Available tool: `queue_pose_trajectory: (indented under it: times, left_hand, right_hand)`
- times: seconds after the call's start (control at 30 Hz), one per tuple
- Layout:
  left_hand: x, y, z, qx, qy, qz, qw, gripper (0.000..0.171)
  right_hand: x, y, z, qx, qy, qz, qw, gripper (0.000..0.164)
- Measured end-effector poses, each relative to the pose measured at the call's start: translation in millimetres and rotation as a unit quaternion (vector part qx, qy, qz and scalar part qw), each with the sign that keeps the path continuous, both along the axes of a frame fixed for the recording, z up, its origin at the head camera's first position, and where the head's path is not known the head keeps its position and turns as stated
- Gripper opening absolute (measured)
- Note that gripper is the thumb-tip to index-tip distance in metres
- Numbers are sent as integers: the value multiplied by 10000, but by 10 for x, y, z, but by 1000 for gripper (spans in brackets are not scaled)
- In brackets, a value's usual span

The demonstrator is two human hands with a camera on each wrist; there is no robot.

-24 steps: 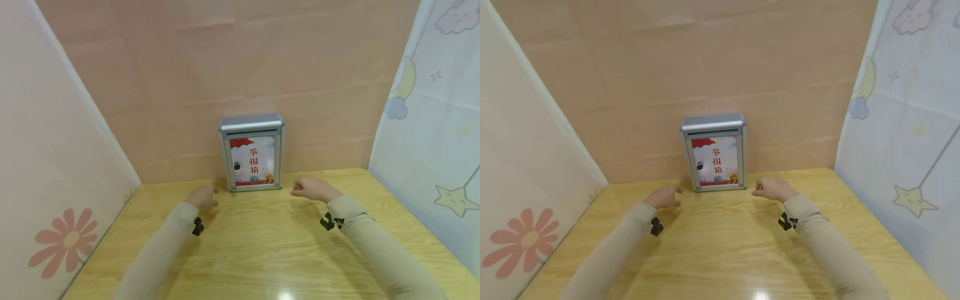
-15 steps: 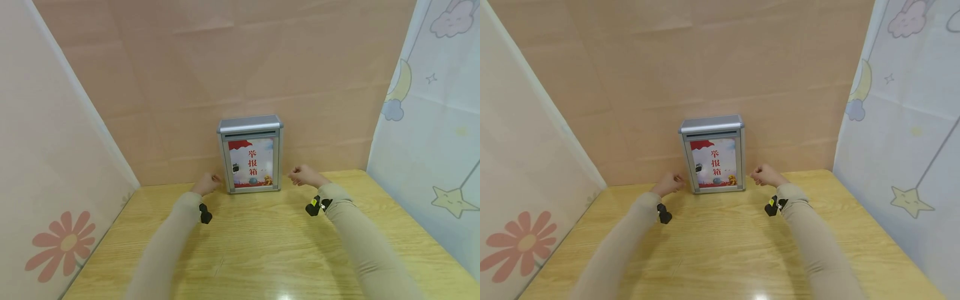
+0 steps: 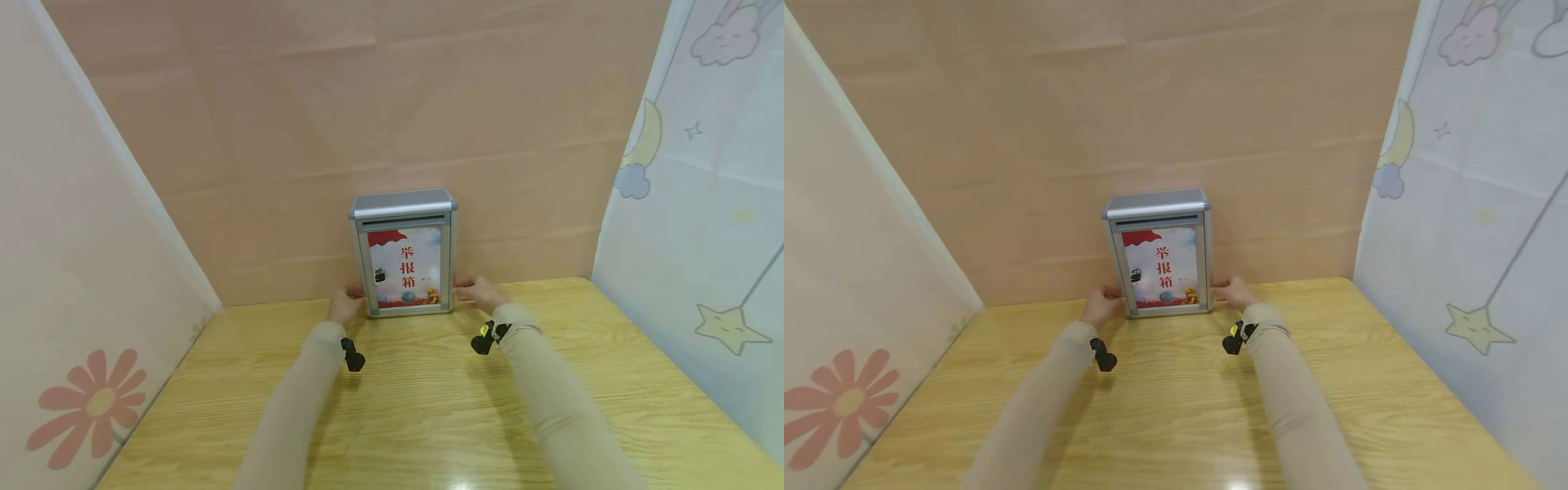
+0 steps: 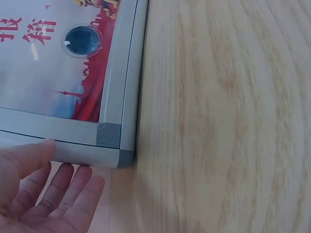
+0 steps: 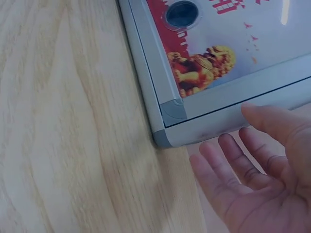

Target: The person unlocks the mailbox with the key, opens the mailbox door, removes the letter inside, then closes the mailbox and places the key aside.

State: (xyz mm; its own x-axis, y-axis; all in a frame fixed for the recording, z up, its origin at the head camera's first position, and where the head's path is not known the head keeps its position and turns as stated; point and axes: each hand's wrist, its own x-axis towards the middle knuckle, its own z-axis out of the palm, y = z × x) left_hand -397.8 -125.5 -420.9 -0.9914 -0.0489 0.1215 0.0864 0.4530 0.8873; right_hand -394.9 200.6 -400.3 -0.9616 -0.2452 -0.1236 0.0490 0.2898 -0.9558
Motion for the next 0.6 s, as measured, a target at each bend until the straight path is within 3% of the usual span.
queue_pose_trajectory:
  times: [0.3,0.6]
  left_hand:
    - [-53,-10,-91,5,-111,198,9997,23]
    - [-59,-1,-117,345,-134,284,9989,21]
  right_hand:
    - [-51,-105,-83,-113,59,-490,9987,45]
    - [-50,-89,-59,-62,58,-527,9986,46]
